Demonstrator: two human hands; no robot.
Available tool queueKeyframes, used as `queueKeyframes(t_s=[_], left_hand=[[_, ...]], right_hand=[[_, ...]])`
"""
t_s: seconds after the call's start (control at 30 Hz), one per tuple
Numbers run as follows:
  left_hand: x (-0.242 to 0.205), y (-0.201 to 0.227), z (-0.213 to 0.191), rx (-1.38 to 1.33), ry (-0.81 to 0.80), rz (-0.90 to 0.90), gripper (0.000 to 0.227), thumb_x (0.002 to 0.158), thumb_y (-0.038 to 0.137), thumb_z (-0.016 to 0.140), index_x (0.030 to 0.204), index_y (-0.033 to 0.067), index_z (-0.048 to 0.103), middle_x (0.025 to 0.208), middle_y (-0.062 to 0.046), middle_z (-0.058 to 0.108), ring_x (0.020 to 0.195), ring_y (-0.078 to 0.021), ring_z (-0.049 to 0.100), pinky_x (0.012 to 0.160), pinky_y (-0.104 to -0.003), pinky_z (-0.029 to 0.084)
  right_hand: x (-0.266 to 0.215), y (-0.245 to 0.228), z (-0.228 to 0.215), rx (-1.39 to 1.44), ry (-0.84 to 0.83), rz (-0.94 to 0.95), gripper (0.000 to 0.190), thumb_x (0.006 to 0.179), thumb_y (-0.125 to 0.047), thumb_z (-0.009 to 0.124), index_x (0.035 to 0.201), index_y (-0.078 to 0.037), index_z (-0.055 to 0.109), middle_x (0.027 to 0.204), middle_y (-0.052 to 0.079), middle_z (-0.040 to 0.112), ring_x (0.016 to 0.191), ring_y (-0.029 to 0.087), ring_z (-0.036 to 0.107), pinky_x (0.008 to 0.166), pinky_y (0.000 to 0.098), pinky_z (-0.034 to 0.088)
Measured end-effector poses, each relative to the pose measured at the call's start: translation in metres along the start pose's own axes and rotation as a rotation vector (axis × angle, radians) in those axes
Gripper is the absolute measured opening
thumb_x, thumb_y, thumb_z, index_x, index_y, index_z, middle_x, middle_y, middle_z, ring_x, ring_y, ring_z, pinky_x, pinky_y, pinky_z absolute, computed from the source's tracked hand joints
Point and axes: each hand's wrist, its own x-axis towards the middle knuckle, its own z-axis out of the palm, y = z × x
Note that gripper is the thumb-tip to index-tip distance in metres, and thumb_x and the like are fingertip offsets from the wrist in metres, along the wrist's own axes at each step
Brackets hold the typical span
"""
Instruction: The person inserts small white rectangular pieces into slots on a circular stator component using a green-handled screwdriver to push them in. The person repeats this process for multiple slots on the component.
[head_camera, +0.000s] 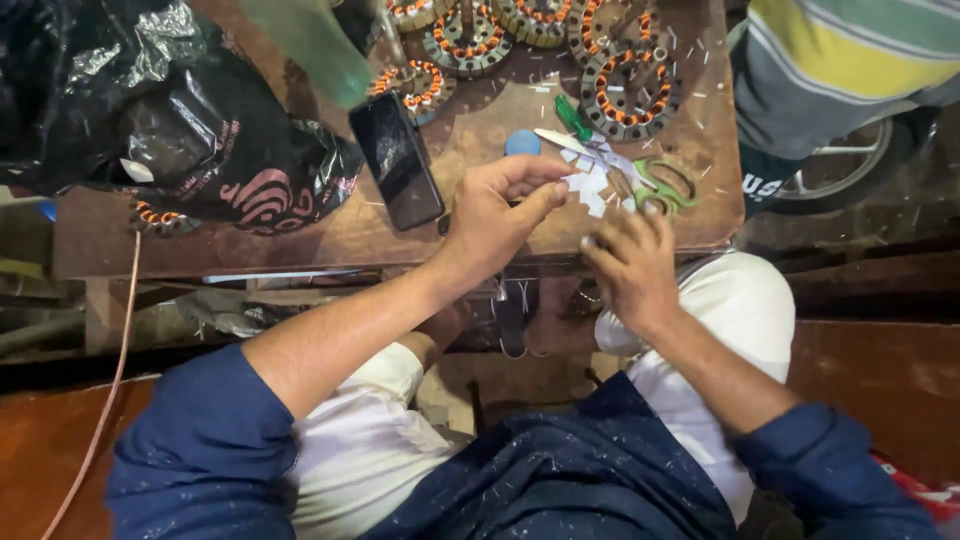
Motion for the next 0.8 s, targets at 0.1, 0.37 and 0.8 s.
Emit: queueKeyframes(t_s=[0.1, 0.37, 0.8], left_hand=[[0.001, 0.000, 0.000, -0.093, -0.008, -0.010, 0.019, 0.096, 0.006, 0.071, 0.114, 0.0002, 0.074, 0.101, -0.007, 0.079, 0.089, -0.0072, 0.074, 0.079, -0.024, 0.059], [-0.002, 0.003, -0.002, 0.006, -0.011, 0.013, 0.020, 0.095, 0.007, 0.072, 0.114, 0.0000, 0.076, 0.098, -0.004, 0.079, 0.087, -0.0052, 0.069, 0.075, -0.022, 0.056], [-0.002, -0.006, -0.008, -0.293, -0.084, -0.096, 0.020, 0.098, 0.007, 0.073, 0.115, -0.0031, 0.075, 0.098, -0.004, 0.077, 0.089, -0.0066, 0.069, 0.076, -0.021, 0.055]], right_hand=[[0.003, -0.008, -0.009, 0.366, 0.166, 0.188, 0.016, 0.094, -0.009, 0.076, 0.110, -0.011, 0.074, 0.107, 0.008, 0.076, 0.105, 0.028, 0.070, 0.093, 0.0440, 0.054], [0.063, -0.027, -0.034, 1.580, 0.341, 0.796, 0.015, 0.097, -0.007, 0.071, 0.110, 0.001, 0.073, 0.096, 0.005, 0.074, 0.084, 0.011, 0.067, 0.074, 0.0258, 0.056], [0.068, -0.029, -0.027, 1.866, 0.298, 0.762, 0.015, 0.098, -0.005, 0.072, 0.112, 0.000, 0.072, 0.098, 0.009, 0.074, 0.084, 0.014, 0.068, 0.077, 0.0274, 0.053]])
